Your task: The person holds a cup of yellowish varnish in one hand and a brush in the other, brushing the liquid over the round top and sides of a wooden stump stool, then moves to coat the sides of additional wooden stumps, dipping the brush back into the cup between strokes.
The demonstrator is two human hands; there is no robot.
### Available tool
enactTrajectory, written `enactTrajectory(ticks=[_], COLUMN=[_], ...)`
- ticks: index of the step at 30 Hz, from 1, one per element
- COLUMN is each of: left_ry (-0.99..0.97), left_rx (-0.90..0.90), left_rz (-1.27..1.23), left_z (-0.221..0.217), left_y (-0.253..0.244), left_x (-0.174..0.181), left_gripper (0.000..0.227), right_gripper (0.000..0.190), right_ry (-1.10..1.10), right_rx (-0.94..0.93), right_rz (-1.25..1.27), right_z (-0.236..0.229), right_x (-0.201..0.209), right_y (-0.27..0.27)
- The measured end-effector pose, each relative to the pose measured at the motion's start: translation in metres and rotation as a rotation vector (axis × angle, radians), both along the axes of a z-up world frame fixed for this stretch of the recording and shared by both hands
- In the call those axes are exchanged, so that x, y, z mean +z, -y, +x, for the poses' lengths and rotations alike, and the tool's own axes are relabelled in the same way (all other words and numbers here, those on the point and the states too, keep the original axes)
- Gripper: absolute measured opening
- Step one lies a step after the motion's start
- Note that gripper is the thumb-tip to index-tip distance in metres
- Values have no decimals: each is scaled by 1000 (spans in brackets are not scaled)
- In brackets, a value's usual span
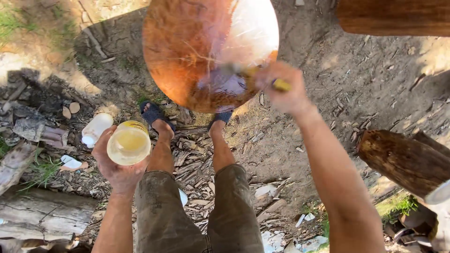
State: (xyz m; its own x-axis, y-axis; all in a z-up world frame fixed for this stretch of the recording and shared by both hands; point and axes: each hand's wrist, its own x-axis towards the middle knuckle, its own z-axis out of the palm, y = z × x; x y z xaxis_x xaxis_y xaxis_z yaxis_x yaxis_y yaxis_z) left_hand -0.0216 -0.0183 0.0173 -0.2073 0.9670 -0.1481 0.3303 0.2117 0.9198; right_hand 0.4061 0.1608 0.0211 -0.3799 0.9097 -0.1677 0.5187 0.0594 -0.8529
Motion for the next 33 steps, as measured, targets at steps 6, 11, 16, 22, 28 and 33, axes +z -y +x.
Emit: enactTrajectory(ticks=[6, 11, 16, 22, 28, 33], left_ry=[96, 328, -17, -95, -126, -217], left_rx=[-55, 29, -150, -176, -150, -176], left_rz=[-1, -106, 13, 2, -44, -1], left_z=[31, 56, 67, 84, 105, 121], left_y=[-12, -18, -26, -21, -20, -30], left_x=[11, 15, 19, 23, 26, 33], left_gripper=[87, 78, 85, 83, 78, 81], right_gripper=[12, 25, 24, 21, 38, 20], right_ry=[158, 269, -143, 98, 439, 187], right_rx=[-86, 357, -72, -207, 597, 279], right_rz=[378, 124, -109, 193, 169, -35], right_z=[3, -54, 2, 48, -1, 52], right_x=[15, 22, 10, 11, 30, 19], right_y=[-13, 65, 42, -8, 75, 31])
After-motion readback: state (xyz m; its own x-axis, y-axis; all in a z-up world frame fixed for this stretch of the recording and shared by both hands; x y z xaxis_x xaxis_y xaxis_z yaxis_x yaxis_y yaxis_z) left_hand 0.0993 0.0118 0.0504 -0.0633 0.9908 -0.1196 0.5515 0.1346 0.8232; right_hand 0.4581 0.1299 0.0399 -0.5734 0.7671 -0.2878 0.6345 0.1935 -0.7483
